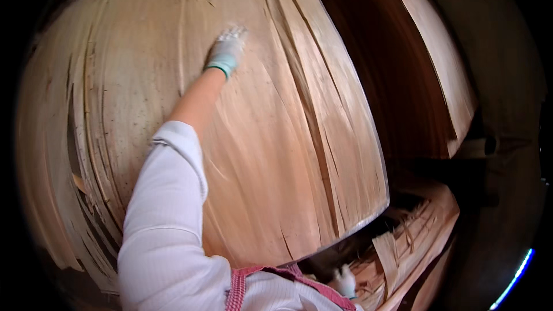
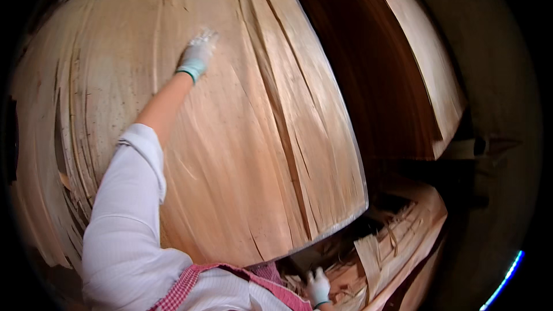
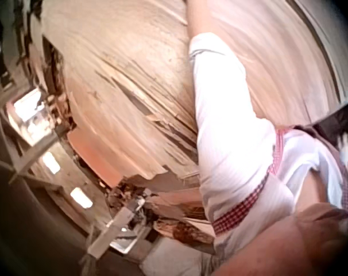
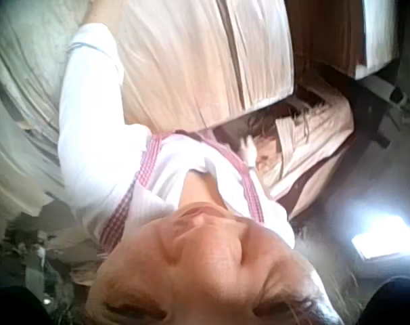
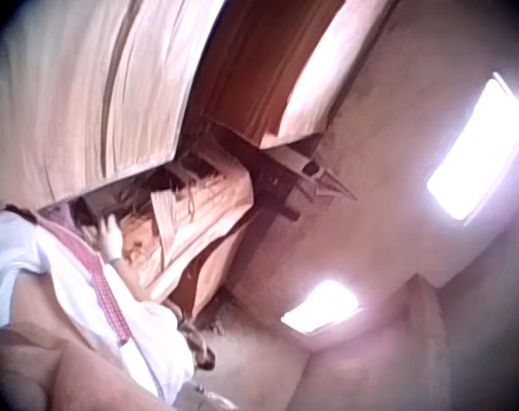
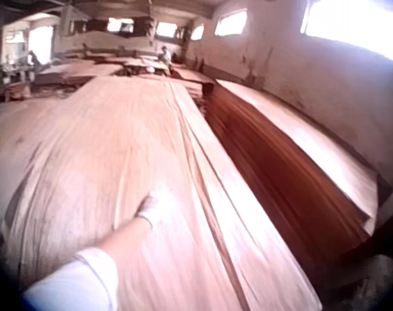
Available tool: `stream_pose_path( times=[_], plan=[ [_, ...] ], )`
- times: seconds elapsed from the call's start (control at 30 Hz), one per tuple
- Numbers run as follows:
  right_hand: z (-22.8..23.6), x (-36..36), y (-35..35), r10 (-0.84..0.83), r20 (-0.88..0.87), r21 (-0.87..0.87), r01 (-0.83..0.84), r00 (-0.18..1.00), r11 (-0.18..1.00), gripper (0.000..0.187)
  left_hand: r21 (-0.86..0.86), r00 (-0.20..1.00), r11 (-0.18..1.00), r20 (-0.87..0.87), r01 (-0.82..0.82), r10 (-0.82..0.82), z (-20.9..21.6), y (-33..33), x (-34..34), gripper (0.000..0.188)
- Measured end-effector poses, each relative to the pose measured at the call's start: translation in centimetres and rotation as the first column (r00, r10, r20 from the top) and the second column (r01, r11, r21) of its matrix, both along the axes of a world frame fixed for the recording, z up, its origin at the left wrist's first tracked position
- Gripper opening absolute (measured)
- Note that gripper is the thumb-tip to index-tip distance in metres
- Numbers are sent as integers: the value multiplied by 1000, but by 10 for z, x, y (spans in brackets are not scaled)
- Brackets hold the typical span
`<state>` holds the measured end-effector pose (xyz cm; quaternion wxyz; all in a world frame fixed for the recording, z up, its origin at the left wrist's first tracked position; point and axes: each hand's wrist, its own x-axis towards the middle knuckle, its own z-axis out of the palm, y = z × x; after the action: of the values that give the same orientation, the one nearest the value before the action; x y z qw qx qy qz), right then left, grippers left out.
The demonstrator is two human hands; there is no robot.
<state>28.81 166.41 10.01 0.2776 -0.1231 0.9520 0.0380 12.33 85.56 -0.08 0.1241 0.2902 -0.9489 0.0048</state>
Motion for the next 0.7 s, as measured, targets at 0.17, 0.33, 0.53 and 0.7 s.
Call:
stream_pose_path(
  times=[0.17, 0.33, 0.53, 0.7],
  plan=[
    [23, -196, -300, -42, -23, -849, 3, 999, 528, 33, 17, 975, 996, -201, -89, 90, 23, 37, 2, 48],
    [4, -264, -540, 213, -215, -681, -303, 953, 667, 56, 55, 974, 990, -182, -126, 134, 39, 43, -4, 56],
    [47, -282, -594, 327, -194, -737, -357, 925, 574, 24, 64, 958, 982, -216, -177, 187, 44, 43, 10, 62],
    [189, -290, -667, 529, -340, -893, -443, 777, 77, 16, 127, 961, 973, -172, -194, 214, 37, 41, 6, 60]
  ],
)
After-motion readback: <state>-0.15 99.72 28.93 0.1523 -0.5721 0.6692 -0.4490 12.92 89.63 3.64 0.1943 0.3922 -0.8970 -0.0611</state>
